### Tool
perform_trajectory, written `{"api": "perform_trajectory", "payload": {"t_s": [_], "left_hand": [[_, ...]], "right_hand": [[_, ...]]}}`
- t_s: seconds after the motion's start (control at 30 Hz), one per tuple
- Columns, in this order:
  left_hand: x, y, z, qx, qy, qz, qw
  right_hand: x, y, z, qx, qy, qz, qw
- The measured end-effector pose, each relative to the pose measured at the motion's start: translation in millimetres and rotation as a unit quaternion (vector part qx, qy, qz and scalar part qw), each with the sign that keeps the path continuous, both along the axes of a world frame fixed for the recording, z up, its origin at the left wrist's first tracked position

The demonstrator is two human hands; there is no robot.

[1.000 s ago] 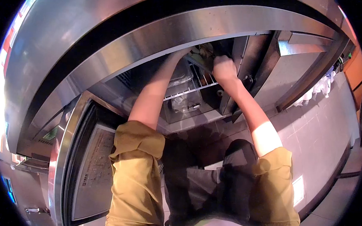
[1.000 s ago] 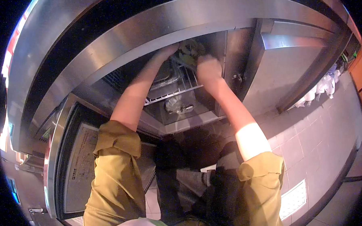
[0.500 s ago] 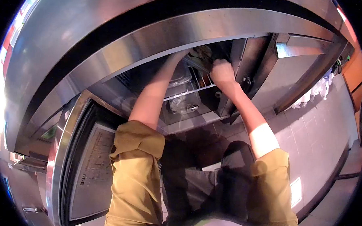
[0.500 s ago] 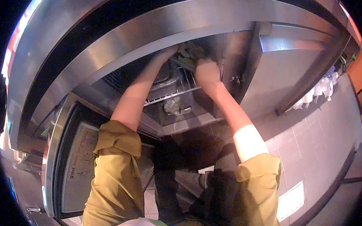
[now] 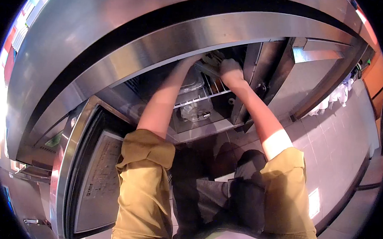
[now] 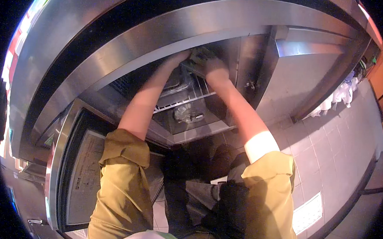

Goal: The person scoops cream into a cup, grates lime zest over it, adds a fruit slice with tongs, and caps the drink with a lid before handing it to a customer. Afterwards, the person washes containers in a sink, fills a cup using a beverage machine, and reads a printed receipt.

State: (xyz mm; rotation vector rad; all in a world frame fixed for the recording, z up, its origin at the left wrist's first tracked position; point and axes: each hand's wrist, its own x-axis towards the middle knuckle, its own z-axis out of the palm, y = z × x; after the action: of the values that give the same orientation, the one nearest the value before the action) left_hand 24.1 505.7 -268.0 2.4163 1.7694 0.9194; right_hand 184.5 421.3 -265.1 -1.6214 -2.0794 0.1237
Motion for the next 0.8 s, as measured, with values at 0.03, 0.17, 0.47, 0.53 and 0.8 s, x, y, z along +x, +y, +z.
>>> {"api": "perform_trajectory", "payload": {"t_s": [0.03, 0.17, 0.47, 0.53, 0.8], "left_hand": [[-0.7, 2.6, -1.5, 0.004, 0.003, -0.003, 1.0], [0.7, 5.6, -3.7, 0.003, -0.022, -0.003, 1.0], [3.1, -2.3, 2.1, -0.02, -0.047, -0.01, 0.999], [3.6, -3.4, 2.9, -0.024, -0.054, -0.01, 0.998], [4.9, -6.6, 7.5, -0.049, -0.086, -0.01, 0.995]], "right_hand": [[1.9, 0.8, -4.0, 0.019, -0.011, -0.002, 1.0], [10.2, -1.4, -21.0, 0.12, -0.031, 0.019, 0.992], [7.2, -6.5, -14.9, 0.107, -0.043, -0.009, 0.993], [8.0, -6.0, -16.7, 0.117, -0.046, -0.007, 0.992], [4.2, -8.0, -3.9, 0.035, -0.05, -0.033, 0.998]]}}
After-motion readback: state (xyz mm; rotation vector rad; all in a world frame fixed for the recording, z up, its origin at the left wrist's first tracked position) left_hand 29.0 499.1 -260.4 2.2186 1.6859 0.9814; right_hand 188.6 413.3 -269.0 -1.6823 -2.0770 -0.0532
